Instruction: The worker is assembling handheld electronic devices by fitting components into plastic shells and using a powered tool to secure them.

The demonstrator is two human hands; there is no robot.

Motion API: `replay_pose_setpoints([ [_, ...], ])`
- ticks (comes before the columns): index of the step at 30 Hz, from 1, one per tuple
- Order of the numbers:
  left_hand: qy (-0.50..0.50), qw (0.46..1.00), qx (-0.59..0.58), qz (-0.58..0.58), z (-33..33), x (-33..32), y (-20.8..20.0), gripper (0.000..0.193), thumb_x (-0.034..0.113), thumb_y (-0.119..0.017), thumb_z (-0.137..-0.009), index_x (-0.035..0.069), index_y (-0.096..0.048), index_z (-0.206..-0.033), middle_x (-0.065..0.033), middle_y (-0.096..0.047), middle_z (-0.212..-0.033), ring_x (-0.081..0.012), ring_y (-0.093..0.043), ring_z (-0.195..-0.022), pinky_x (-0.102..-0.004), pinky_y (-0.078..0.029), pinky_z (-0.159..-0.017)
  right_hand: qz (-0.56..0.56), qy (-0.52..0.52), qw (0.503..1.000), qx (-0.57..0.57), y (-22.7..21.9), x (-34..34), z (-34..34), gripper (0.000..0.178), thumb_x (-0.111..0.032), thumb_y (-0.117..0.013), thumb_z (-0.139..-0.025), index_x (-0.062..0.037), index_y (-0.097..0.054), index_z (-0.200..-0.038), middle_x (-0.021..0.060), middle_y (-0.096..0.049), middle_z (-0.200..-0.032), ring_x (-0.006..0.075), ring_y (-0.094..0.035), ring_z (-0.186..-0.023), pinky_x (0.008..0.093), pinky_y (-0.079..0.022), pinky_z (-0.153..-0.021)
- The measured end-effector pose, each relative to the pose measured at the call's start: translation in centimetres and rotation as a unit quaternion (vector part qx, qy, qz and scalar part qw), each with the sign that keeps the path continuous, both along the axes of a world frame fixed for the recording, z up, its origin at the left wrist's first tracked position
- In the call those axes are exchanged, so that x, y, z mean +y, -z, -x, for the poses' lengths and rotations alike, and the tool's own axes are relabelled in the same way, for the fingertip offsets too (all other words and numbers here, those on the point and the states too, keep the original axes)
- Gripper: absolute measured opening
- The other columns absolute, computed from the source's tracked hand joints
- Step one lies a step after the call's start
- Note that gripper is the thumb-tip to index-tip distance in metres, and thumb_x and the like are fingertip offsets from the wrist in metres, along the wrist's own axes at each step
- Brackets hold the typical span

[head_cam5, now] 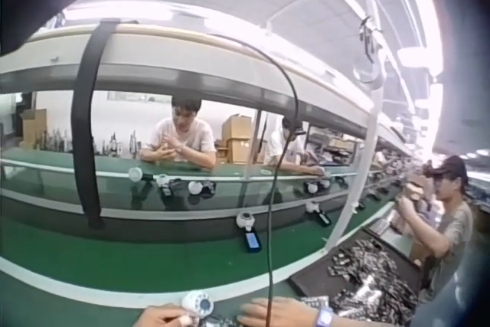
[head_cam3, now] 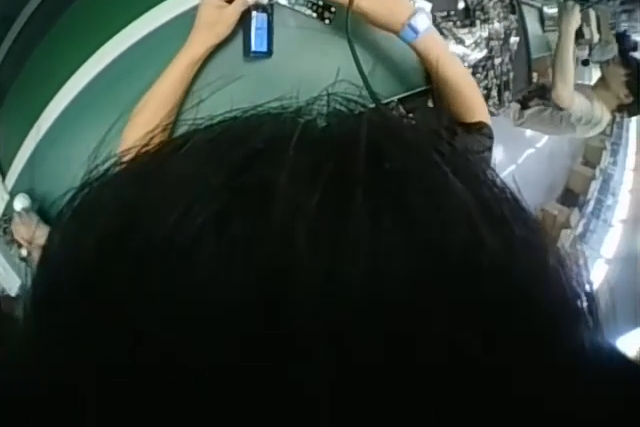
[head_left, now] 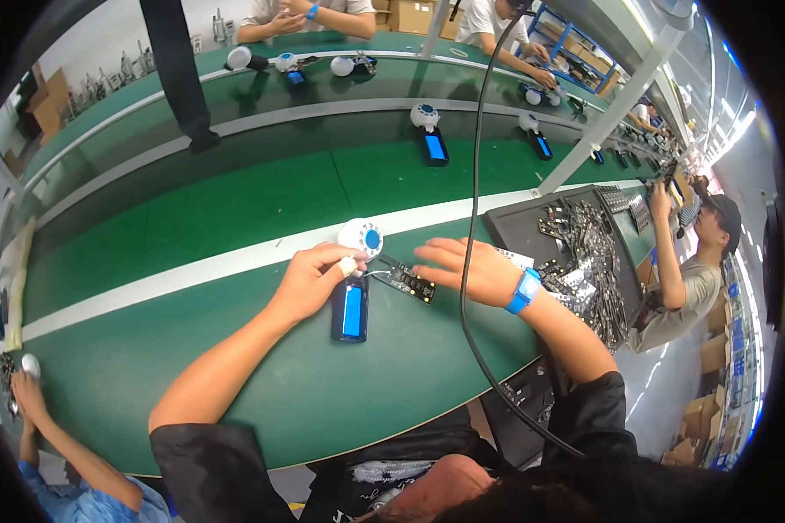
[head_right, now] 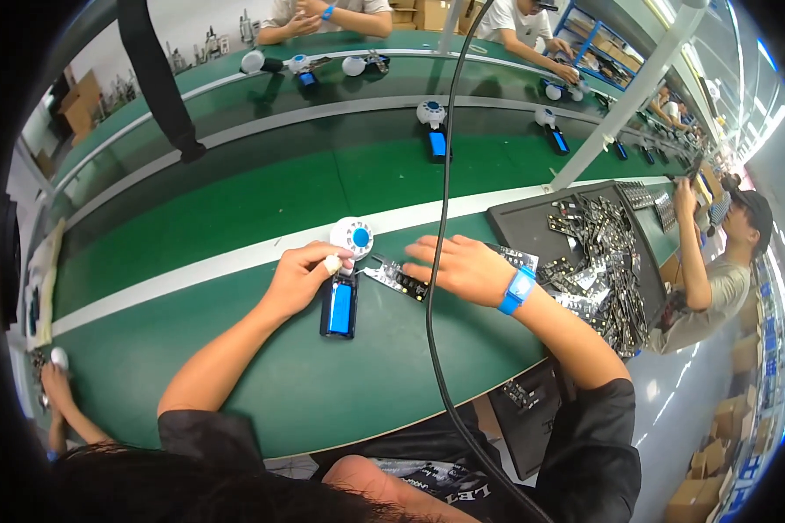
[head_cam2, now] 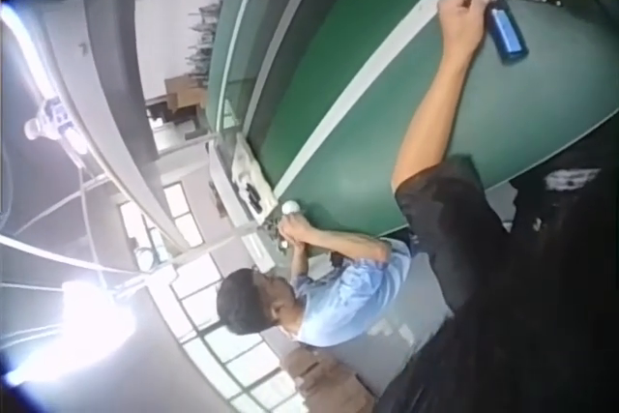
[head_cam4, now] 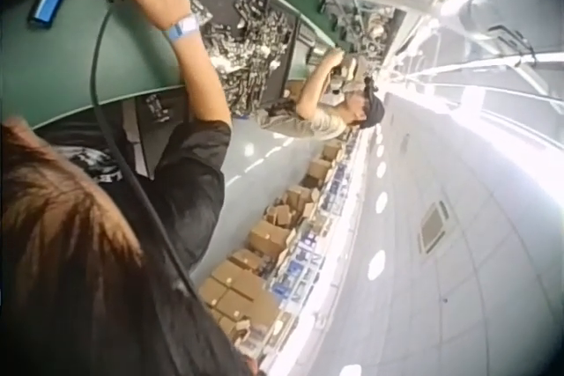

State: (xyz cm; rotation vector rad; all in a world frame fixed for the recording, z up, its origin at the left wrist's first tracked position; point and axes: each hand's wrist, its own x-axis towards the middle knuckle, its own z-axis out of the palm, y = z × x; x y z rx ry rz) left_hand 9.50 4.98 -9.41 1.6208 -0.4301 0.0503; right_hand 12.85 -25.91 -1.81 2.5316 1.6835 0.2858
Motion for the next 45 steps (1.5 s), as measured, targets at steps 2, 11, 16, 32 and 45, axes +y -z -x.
replay_pose_setpoints([
  [2,0.016,0.999,-0.018,0.025,0.0,0.0,0.0,0.018,0.008,-0.066,-0.096,-0.002,-0.075,-0.108,-0.0097,-0.073,-0.099,-0.0169,-0.067,-0.091,-0.0311,-0.053,-0.085,0.010,-0.075,0.997,-0.012,-0.1,0.4,0.1,0.058,-0.009,-0.067,-0.082,-0.0138,-0.055,-0.138,0.0092,-0.053,-0.145,0.0307,-0.057,-0.127,0.0450,-0.058,-0.086],
  [11,-0.052,0.998,-0.024,0.032,0.8,-0.3,0.6,0.014,0.006,-0.068,-0.093,-0.002,-0.077,-0.101,-0.0100,-0.074,-0.093,-0.0166,-0.068,-0.086,-0.0302,-0.054,-0.079,-0.104,0.089,0.975,0.173,2.7,1.8,0.8,0.056,-0.011,-0.071,-0.083,-0.0091,-0.055,-0.137,0.0136,-0.054,-0.139,0.0353,-0.059,-0.120,0.0449,-0.056,-0.086],
  [16,-0.154,0.956,-0.222,-0.113,1.2,0.1,-0.4,0.014,0.006,-0.075,-0.083,0.003,-0.079,-0.097,-0.0080,-0.075,-0.085,-0.0191,-0.068,-0.078,-0.0310,-0.054,-0.069,-0.126,0.214,0.953,0.176,3.0,4.2,1.6,0.055,-0.006,-0.067,-0.087,-0.0074,-0.054,-0.141,0.0162,-0.055,-0.130,0.0347,-0.064,-0.106,0.0414,-0.057,-0.089],
  [32,-0.230,0.841,-0.377,-0.312,2.2,0.6,-2.9,0.013,0.014,-0.081,-0.071,0.013,-0.074,-0.081,0.0033,-0.071,-0.078,-0.0177,-0.064,-0.073,-0.0325,-0.052,-0.057,-0.404,0.099,0.849,0.326,4.5,10.2,4.5,0.061,0.006,-0.058,-0.085,-0.0030,-0.054,-0.145,0.0136,-0.056,-0.121,0.0173,-0.061,-0.084,0.0286,-0.054,-0.075],
  [45,-0.227,0.836,-0.375,-0.332,2.6,0.5,-2.9,0.013,0.012,-0.080,-0.071,0.013,-0.073,-0.082,0.0042,-0.070,-0.081,-0.0174,-0.063,-0.074,-0.0321,-0.052,-0.057,-0.396,0.103,0.871,0.271,3.8,10.3,4.7,0.062,0.007,-0.060,-0.080,-0.0043,-0.059,-0.141,0.0135,-0.057,-0.117,0.0162,-0.057,-0.074,0.0293,-0.051,-0.070],
])
